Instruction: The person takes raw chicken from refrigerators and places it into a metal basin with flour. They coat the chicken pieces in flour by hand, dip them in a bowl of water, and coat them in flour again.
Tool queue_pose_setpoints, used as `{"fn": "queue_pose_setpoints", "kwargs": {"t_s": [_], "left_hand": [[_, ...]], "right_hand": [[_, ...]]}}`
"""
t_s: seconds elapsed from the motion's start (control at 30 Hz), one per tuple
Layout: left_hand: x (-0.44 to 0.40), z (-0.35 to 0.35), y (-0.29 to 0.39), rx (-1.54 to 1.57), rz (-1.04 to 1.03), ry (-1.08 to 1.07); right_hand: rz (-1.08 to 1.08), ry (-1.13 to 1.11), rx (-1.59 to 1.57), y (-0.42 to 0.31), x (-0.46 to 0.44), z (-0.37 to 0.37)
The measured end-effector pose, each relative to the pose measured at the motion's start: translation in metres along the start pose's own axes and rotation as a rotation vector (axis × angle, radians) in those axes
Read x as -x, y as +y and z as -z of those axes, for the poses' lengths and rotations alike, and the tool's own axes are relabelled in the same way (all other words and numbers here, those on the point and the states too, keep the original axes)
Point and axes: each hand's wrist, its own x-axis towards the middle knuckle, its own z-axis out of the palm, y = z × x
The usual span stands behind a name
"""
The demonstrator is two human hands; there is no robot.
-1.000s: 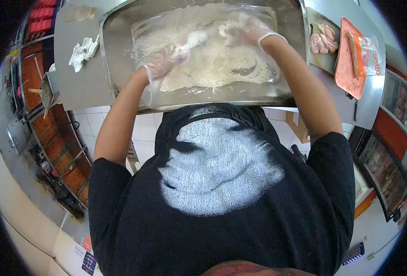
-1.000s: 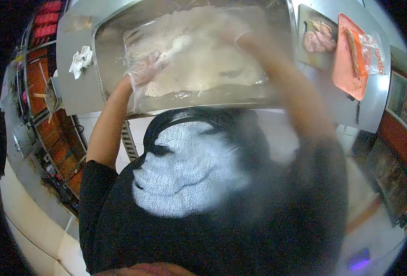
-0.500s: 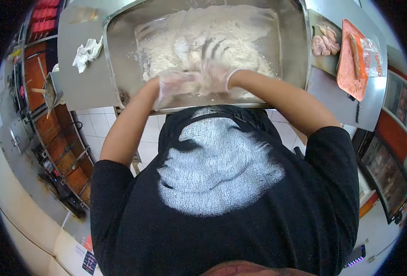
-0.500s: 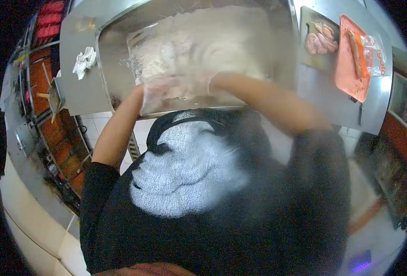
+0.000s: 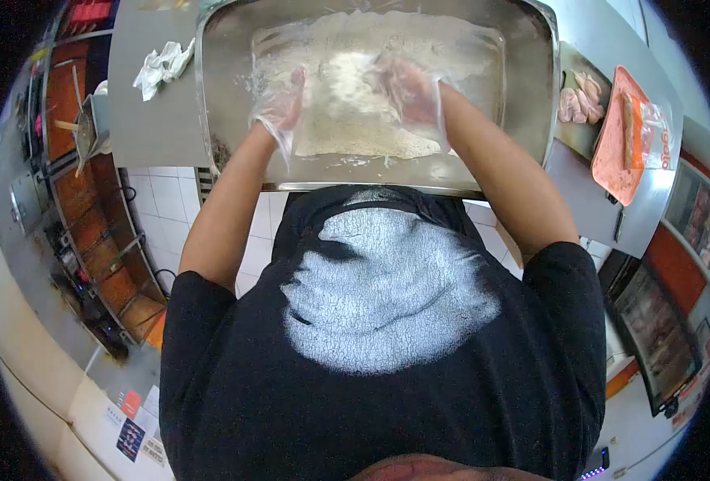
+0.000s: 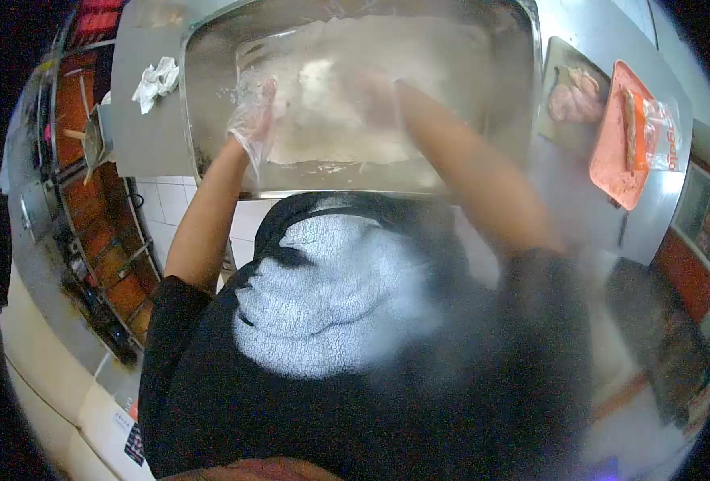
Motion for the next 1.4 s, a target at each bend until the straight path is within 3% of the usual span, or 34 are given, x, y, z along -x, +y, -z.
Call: {"fn": "queue_pose_setpoints", "kwargs": {"t_s": [0.07,0.17,0.3,0.37,0.43,0.53,0.7,0.77,0.8,0.87,0.93,1.03,1.07,1.17,1.2,1.23,1.27,1.33,1.37,1.4], "left_hand": [[-0.006,0.008,-0.003,0.023,0.0,0.011],[-0.031,0.012,-0.019,-0.025,-0.087,0.089],[-0.069,0.005,-0.007,-0.155,-0.203,0.073],[-0.061,-0.002,0.013,0.031,-0.236,-0.012],[-0.051,-0.007,0.02,0.282,-0.247,-0.123],[-0.021,-0.02,0.012,0.496,-0.222,-0.371],[0.0,-0.005,-0.006,0.063,-0.247,-0.757],[0.011,-0.001,-0.011,-0.016,-0.154,-0.857],[0.017,-0.003,-0.011,0.004,-0.137,-0.891],[0.026,-0.009,-0.01,0.1,-0.13,-0.941],[0.033,-0.018,-0.004,0.22,-0.133,-0.906],[0.039,-0.036,0.012,0.371,-0.061,-0.854],[0.035,-0.041,0.018,0.444,-0.004,-0.88],[0.037,-0.033,0.024,0.784,0.121,-0.846],[0.036,-0.022,0.028,0.841,0.147,-0.815],[0.037,-0.012,0.033,0.898,0.174,-0.782],[0.046,-0.006,0.046,0.92,0.238,-0.608],[0.031,0.013,0.057,0.105,0.025,-0.545],[0.026,0.018,0.058,-0.301,-0.08,-0.49],[0.026,0.017,0.051,-0.448,-0.343,-0.317]], "right_hand": [[0.206,0.098,0.159,-0.01,-0.015,0.011],[0.561,0.378,0.836,-0.023,-0.057,0.04],[0.716,0.414,1.481,-0.026,-0.106,0.036],[0.785,0.237,1.451,-0.029,-0.094,0.002],[0.721,0.123,1.321,-0.035,-0.072,-0.013],[0.267,-0.142,0.807,-0.004,-0.108,0.012],[0.002,-0.14,0.476,0.022,-0.052,0.034],[0.064,-0.273,0.792,0.022,-0.025,0.031],[0.177,-0.415,1.175,0.02,-0.011,0.029],[0.269,-0.474,1.412,0.027,0.002,0.024],[0.222,-0.299,1.126,0.04,0.005,0.018],[-0.034,-0.205,1.128,0.022,0.029,-0.016],[-0.023,-0.248,0.869,0.022,0.027,-0.011],[-0.096,-0.213,0.958,0.004,0.036,0.002],[0.387,-0.317,1.558,0.037,-0.006,0.033],[0.38,-0.227,1.722,0.039,-0.013,0.051],[0.372,-0.134,1.885,0.04,-0.017,0.063],[0.261,0.089,1.73,0.038,-0.017,0.076],[0.162,0.201,1.411,0.03,-0.014,0.08],[0.067,0.301,1.086,0.022,-0.009,0.081]]}}
